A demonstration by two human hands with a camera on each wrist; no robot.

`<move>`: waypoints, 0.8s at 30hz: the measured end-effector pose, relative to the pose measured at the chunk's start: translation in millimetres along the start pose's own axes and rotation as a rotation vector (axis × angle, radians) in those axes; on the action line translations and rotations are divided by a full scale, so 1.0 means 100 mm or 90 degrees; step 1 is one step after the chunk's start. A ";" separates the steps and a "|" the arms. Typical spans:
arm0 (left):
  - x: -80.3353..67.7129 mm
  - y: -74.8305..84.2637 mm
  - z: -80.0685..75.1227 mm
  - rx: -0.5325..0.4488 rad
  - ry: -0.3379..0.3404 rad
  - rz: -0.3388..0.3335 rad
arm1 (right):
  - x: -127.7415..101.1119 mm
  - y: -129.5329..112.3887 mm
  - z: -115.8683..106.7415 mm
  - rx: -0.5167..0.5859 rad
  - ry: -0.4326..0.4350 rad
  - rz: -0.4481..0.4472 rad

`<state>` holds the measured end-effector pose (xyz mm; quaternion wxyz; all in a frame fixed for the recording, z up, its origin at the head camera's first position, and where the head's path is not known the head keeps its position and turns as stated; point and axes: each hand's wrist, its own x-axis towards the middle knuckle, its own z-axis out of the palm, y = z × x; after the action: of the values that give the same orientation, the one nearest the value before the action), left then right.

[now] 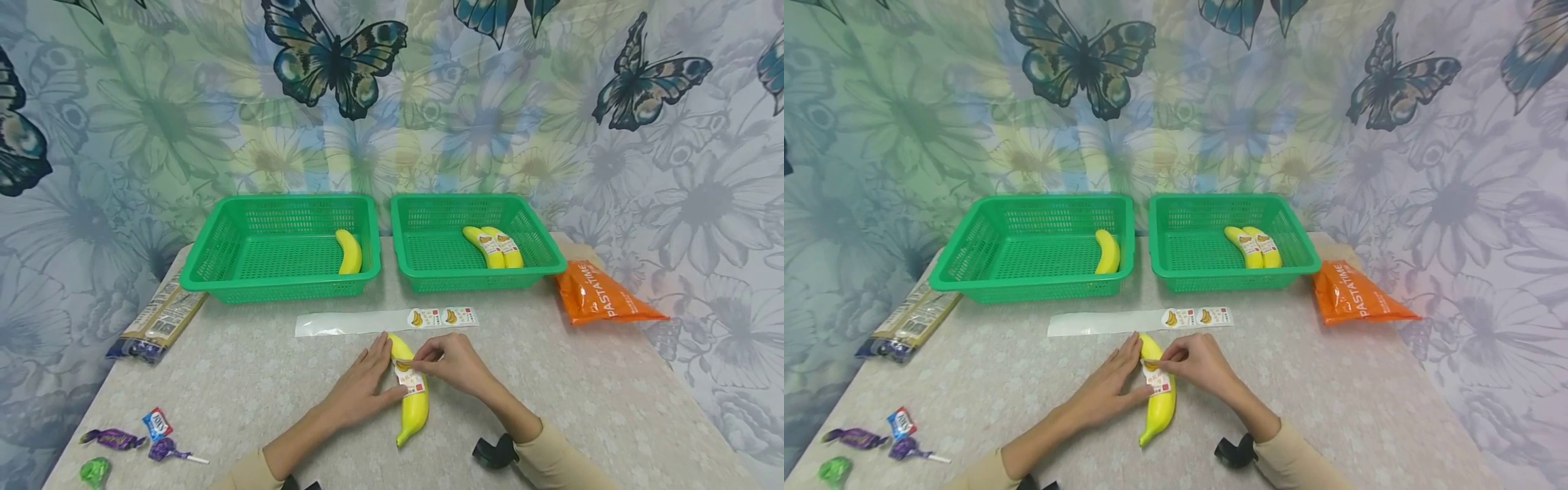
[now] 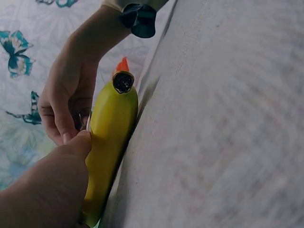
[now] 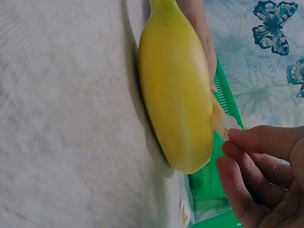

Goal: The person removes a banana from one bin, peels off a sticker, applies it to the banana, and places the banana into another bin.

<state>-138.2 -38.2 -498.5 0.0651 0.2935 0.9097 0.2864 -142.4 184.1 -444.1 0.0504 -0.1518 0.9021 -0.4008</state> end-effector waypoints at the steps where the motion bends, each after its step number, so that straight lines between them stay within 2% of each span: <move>1: 0.00 0.00 0.00 0.001 0.001 0.000 | 0.00 0.01 0.00 -0.001 0.000 0.003; 14: -0.01 0.01 0.01 0.005 -0.001 0.002 | 0.04 0.07 0.10 0.043 0.028 0.092; 24: 0.01 0.01 -0.02 -0.004 -0.002 0.005 | 0.08 0.13 0.12 0.103 0.005 0.193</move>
<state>-138.5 -37.6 -496.4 0.0662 0.2975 0.9075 0.2891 -150.3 181.2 -461.2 0.1188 -0.0076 0.8797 -0.4603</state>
